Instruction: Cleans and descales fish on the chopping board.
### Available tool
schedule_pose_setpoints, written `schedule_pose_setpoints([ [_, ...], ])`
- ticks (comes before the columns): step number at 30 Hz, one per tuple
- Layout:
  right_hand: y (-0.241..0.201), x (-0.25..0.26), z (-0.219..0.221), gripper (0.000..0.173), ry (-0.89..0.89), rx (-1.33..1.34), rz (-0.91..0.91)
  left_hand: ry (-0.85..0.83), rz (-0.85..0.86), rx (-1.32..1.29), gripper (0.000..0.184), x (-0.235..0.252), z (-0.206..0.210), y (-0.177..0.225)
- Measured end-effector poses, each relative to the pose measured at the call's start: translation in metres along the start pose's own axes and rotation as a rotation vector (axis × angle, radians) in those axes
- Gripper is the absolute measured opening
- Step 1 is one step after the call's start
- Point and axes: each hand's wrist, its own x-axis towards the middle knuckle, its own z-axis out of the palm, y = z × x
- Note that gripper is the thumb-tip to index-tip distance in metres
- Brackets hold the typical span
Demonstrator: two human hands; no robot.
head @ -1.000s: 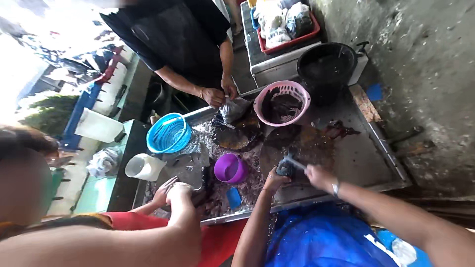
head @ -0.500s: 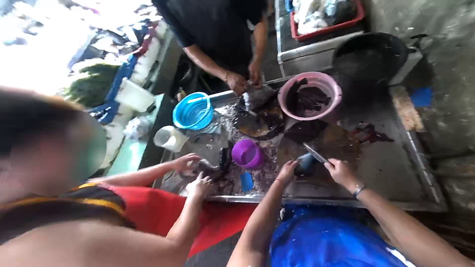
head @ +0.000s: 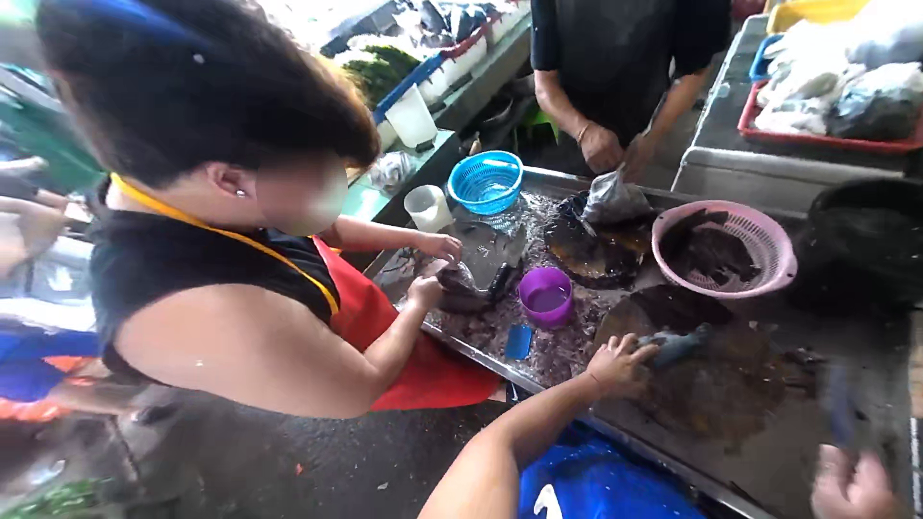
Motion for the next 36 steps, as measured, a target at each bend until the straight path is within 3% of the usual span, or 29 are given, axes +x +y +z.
schedule_pose_setpoints([
  [2, 0.058, 0.02, -0.01, 0.054, -0.036, -0.188, 0.038, -0.072, 0.067, 0.21, 0.087, 0.004, 0.006, -0.003],
  [3, 0.071, 0.027, -0.017, 0.053, -0.017, -0.218, 0.074, -0.074, 0.079, 0.254, 0.086, 0.012, 0.007, -0.001],
  [6, 0.068, 0.032, -0.027, 0.051, 0.221, -0.237, 0.054, -0.049, 0.063, 0.324, 0.08, 0.042, 0.001, 0.004],
  [7, 0.073, 0.029, -0.024, 0.05, 0.126, -0.293, 0.037, -0.066, 0.059, 0.317, 0.076, 0.045, 0.001, 0.004],
  [9, 0.082, 0.04, -0.014, 0.047, -0.168, -0.4, 0.08, -0.075, 0.056, 0.178, 0.051, 0.049, -0.004, 0.005],
  [11, 0.068, 0.062, -0.006, 0.047, -0.137, -0.306, 0.031, -0.102, -0.044, -0.187, 0.032, 0.049, -0.018, 0.009],
  [13, 0.037, 0.079, 0.005, 0.05, -0.033, -0.193, -0.111, -0.213, -0.276, -0.501, 0.05, 0.032, -0.015, 0.009],
  [15, -0.001, 0.107, 0.026, 0.048, -0.039, -0.173, -0.126, -0.246, -0.422, -0.655, 0.06, 0.022, -0.002, 0.004],
  [19, -0.068, 0.104, 0.1, 0.041, -0.296, -0.265, 0.013, -0.167, -0.432, -0.641, 0.071, 0.017, 0.014, 0.004],
  [22, -0.074, 0.104, 0.102, 0.04, -0.481, -0.088, -0.003, -0.152, -0.405, -0.581, 0.072, 0.015, 0.007, 0.002],
  [25, -0.052, 0.104, 0.1, 0.039, -0.342, -0.104, 0.053, -0.154, -0.367, -0.573, 0.07, 0.011, 0.015, 0.0],
  [28, -0.07, 0.076, 0.113, 0.041, -0.398, -0.02, 0.033, -0.153, -0.36, -0.526, 0.075, 0.013, 0.013, 0.007],
  [30, -0.056, 0.085, 0.105, 0.038, -0.418, 0.057, 0.077, -0.174, -0.354, -0.536, 0.076, 0.007, 0.017, 0.006],
  [33, -0.05, 0.085, 0.113, 0.041, -0.307, -0.01, 0.102, -0.179, -0.338, -0.48, 0.071, 0.008, 0.017, 0.011],
  [36, -0.071, 0.072, 0.102, 0.04, -0.464, 0.058, 0.093, -0.142, -0.324, -0.468, 0.07, 0.008, 0.009, 0.013],
])
